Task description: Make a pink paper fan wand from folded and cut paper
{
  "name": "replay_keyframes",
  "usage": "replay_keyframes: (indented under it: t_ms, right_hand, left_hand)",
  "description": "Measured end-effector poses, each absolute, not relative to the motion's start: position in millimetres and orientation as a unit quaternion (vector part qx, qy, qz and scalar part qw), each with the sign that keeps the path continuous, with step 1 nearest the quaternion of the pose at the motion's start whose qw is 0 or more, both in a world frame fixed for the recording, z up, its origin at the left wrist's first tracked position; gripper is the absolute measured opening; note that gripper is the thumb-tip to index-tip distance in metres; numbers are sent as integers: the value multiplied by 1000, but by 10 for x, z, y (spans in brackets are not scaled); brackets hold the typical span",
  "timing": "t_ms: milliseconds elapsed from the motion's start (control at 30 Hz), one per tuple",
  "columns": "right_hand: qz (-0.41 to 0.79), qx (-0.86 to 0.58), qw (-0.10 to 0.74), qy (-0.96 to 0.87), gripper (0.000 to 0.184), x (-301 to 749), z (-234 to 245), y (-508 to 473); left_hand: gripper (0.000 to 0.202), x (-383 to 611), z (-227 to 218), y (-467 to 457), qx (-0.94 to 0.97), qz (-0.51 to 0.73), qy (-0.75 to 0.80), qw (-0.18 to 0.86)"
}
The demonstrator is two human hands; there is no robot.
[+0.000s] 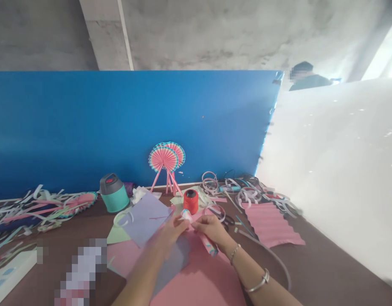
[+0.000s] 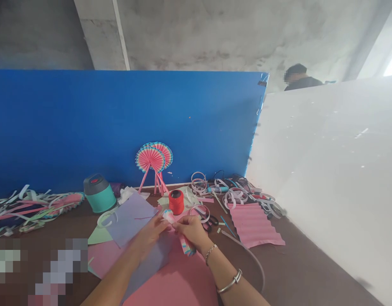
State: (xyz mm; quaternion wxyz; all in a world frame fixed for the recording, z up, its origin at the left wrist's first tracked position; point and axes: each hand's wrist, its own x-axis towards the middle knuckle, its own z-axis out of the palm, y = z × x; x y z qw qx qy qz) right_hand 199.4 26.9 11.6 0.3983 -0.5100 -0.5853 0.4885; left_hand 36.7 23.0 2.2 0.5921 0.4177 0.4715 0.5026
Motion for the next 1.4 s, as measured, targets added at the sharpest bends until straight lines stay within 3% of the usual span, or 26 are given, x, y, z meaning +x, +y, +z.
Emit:
replay_keyframes:
  t_ms: [133,467,967,1200,1400]
  right_hand:
    - [494,-497,402,-589,30,1966,115,237]
    - [495,-484,360,-626,40,1944,72,243]
    - [543,-445,370,-609,30,1987,51,282]
    - [556,-458,346,-601,25,2002,95,274]
    - [580,-463,317,-590,21,2036,133,273]
  left_hand:
    - [33,444,113,73,449,468,415,637]
    - [21,420,164,75,424,533,425,596]
    - [35,399,87,105,421,511,446,602]
    - [35,386,71,147,335,527,433,650]
    - [34,364,131,138,324,555,450,620]
